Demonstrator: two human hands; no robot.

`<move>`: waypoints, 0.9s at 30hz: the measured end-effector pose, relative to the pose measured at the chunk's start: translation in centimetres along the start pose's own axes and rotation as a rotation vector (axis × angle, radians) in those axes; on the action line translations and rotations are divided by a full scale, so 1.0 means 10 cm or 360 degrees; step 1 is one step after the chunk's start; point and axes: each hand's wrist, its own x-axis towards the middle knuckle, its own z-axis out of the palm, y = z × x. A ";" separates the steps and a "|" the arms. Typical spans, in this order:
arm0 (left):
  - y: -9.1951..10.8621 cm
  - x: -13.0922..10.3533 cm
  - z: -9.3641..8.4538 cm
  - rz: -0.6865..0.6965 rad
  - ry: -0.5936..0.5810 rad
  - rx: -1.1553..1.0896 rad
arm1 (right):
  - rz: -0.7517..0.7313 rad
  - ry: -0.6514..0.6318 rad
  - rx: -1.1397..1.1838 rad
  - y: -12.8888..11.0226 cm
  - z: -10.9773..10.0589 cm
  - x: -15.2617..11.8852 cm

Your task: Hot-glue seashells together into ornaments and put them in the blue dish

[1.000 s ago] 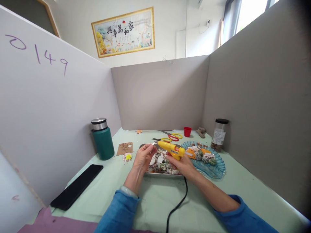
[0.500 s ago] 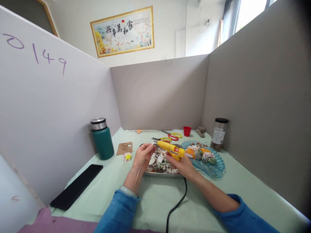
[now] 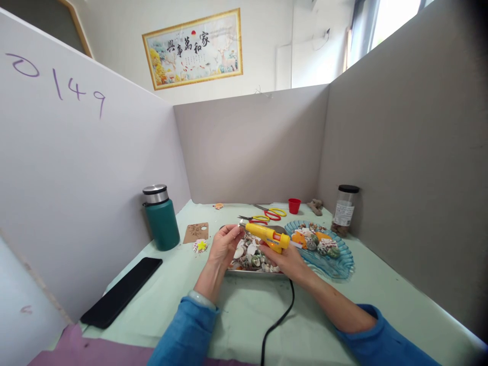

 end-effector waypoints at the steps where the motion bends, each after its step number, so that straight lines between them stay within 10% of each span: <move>1: 0.00 0.00 0.00 0.0002 -0.0002 -0.0005 | 0.0000 -0.0001 -0.0005 -0.02 0.00 -0.01; 27: -0.03 0.04 -0.06 0.0048 0.0077 0.0075 | -0.0021 -0.0005 -0.0079 -0.03 -0.01 -0.01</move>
